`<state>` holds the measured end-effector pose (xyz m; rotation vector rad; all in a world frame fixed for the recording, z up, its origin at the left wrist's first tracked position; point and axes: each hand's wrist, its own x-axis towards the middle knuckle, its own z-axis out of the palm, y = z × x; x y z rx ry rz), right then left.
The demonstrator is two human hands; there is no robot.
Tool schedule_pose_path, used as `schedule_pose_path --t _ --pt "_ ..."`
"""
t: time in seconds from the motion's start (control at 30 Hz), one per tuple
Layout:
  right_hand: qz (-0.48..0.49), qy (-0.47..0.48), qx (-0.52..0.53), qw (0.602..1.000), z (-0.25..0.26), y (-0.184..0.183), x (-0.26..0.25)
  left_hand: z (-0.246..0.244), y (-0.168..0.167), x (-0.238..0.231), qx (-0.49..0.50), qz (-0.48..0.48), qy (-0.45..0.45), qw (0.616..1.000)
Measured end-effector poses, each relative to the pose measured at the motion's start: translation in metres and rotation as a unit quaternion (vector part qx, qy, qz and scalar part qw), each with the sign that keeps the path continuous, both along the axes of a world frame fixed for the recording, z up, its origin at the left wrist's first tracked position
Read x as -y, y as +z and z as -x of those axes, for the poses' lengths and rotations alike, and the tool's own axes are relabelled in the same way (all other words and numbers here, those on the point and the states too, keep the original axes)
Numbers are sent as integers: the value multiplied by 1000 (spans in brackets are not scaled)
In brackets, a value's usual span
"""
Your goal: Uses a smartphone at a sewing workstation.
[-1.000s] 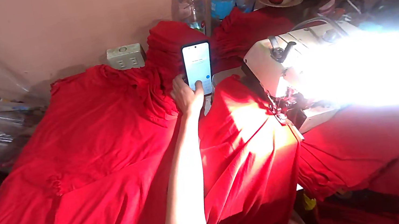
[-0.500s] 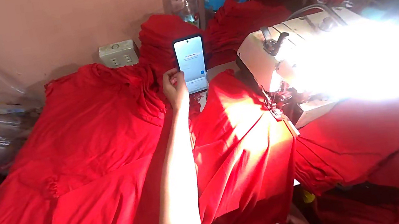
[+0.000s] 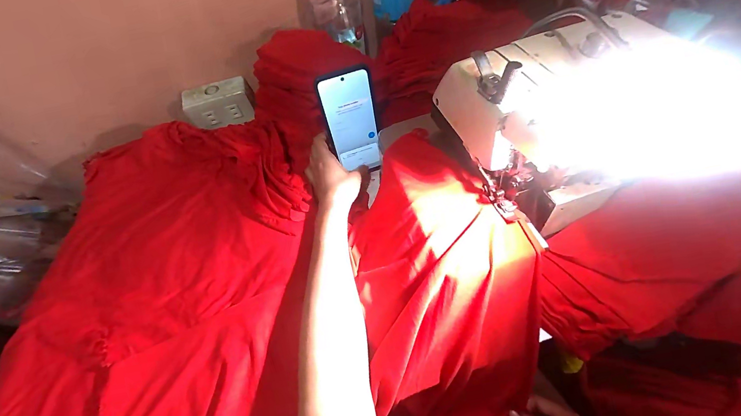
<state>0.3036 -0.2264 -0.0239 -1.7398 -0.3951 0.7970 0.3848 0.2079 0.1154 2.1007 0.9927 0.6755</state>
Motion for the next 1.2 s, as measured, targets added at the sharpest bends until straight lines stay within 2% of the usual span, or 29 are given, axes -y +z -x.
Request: schedule_pose_path --t 0.3,0.7,0.9,1.03,1.2 --pt "9 -3 -10 1000 -1 2 0 -3 -4 3 8 -28 33 999" --pt "-10 -13 -1 1000 1 1 0 0 4 10 -31 -31 29 999" --pt "-5 -8 -5 1000 0 0 -1 -1 -6 4 13 -36 23 999" --pt "-5 -5 -4 1000 -1 -2 0 -2 -11 2 78 -41 13 996" --pt "1 -10 -11 1000 0 -1 -1 -4 -9 2 119 -13 35 992"
